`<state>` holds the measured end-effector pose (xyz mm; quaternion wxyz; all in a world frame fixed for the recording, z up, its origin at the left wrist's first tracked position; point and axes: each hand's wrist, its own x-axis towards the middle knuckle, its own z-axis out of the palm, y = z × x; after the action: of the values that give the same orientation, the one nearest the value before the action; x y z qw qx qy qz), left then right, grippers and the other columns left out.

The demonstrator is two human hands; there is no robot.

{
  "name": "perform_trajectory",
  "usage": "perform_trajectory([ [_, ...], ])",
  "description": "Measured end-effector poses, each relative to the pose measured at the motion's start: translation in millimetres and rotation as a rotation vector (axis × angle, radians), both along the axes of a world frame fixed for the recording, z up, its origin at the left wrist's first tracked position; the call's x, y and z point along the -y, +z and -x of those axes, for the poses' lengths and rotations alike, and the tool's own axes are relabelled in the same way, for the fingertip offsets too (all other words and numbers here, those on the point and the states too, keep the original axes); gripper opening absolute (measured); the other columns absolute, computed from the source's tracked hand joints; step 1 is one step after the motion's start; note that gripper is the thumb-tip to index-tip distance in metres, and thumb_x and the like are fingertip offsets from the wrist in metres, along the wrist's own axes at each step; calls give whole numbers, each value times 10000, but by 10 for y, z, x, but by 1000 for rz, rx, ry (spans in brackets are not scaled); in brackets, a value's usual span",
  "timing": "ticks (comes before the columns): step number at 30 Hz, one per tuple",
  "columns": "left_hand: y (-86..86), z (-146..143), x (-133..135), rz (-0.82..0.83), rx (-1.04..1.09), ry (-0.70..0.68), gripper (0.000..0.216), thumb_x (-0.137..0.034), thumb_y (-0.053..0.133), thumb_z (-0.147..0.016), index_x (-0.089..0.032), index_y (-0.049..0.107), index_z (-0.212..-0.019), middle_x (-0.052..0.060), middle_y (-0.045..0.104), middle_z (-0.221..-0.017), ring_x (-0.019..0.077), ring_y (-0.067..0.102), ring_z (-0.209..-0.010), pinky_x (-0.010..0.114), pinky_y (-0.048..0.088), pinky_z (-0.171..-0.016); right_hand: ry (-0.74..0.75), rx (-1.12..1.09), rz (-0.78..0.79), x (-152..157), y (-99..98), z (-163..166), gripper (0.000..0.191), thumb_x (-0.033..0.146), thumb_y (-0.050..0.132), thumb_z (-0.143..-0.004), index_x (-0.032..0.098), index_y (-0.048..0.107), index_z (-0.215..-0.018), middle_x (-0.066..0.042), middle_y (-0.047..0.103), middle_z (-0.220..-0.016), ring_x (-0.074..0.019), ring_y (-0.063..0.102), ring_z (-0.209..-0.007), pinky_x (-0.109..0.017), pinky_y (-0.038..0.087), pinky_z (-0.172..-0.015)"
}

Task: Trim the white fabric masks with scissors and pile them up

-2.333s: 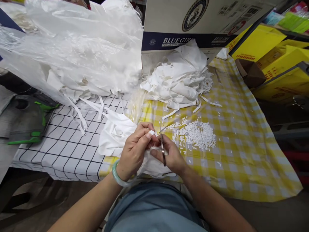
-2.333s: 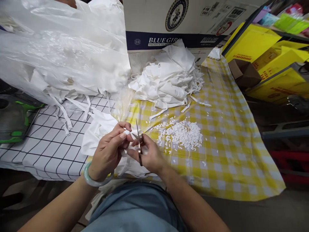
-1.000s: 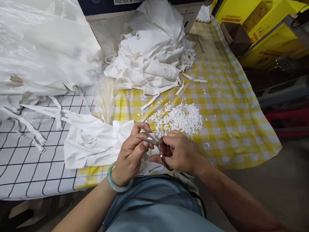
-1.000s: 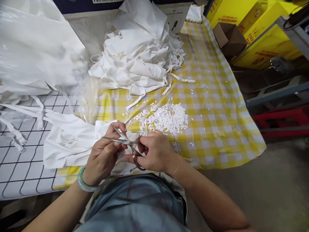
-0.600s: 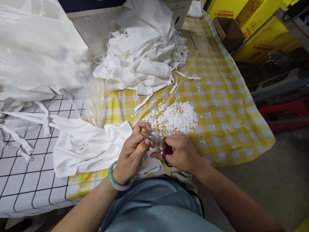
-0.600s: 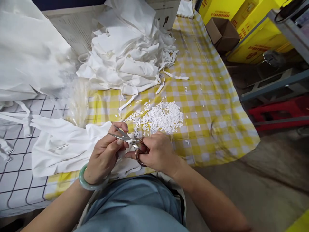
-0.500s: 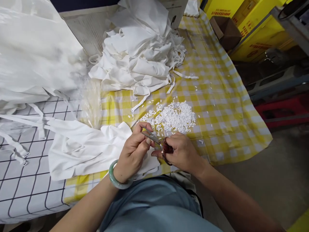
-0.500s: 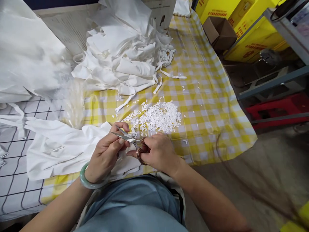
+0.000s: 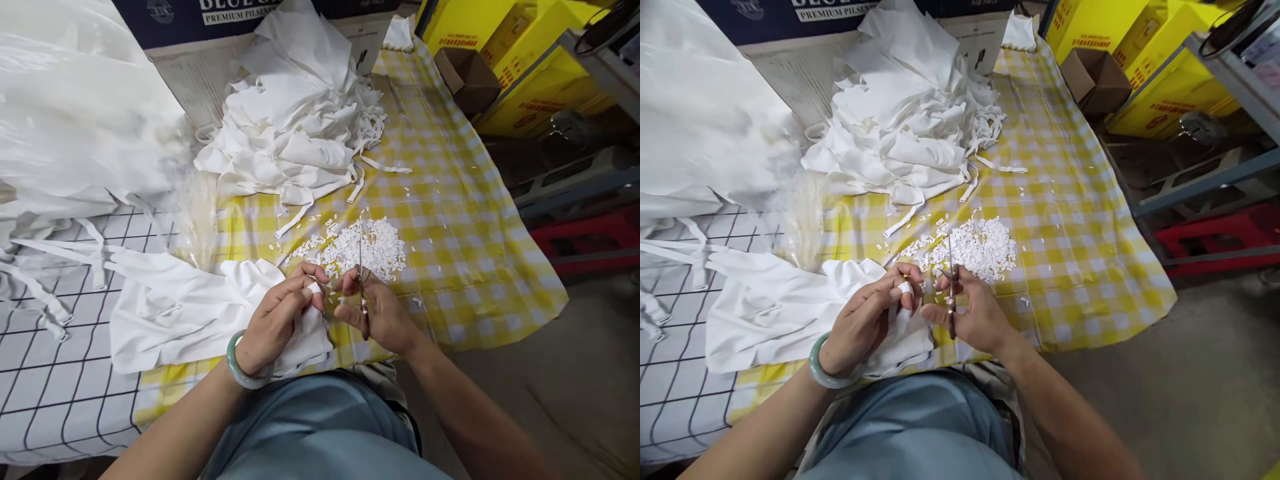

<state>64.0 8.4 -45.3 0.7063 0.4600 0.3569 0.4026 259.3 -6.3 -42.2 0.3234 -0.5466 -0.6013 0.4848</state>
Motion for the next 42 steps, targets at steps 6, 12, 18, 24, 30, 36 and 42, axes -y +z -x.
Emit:
perform_trajectory([
  [6,195,224,155,-124,-123,65,271,-247,483,-969,-182,715,-846,100,537,-1123,237,493,-1147,376,367,-1063,78,-235,-56,-37,27,388,257,278,717,-784,233,468,-828,-23,622,-972,-174,597,-917,-331,491,-851],
  [12,229,382,286,-162,-187,147,262,-259,493,-975,-209,748,-940,92,547,-1078,219,509,-1118,369,382,-1038,109,-234,-21,-30,61,573,185,252,666,-821,222,484,-805,-4,555,-832,-146,560,-792,-287,483,-755],
  [18,281,491,427,-312,-431,320,184,-200,547,-930,-194,724,-885,80,526,-993,195,520,-1013,307,429,-888,58,-333,-18,41,43,625,156,234,642,-836,219,488,-818,-19,616,-913,-162,608,-871,-315,494,-823],
  [24,444,712,576,-212,-427,251,213,-233,542,-929,-183,651,-753,57,538,-834,177,532,-810,286,445,-737,321,-375,-32,-130,125,846,189,265,647,-861,232,604,-1042,-55,670,-1199,-200,566,-1216,-368,399,-1054],
  [30,577,938,706,-127,-484,260,271,-298,524,-935,-182,604,-704,10,507,-682,140,474,-659,255,417,-639,714,-336,208,-384,146,1121,233,341,676,-789,169,650,-943,-6,652,-838,-134,597,-754,-249,472,-685],
  [36,515,1067,778,-88,-558,328,247,-325,552,-907,-165,601,-725,1,500,-674,116,434,-625,220,372,-550,653,-329,321,-255,161,1242,215,331,717,-718,172,593,-790,72,473,-601,-60,383,-511,-190,318,-480],
  [42,343,1063,805,-75,-593,401,142,-296,563,-901,-170,616,-864,9,575,-768,133,517,-706,224,424,-617,472,-334,272,-154,171,1327,247,391,701,-734,156,631,-755,62,444,-556,-58,329,-494,-195,258,-455],
])
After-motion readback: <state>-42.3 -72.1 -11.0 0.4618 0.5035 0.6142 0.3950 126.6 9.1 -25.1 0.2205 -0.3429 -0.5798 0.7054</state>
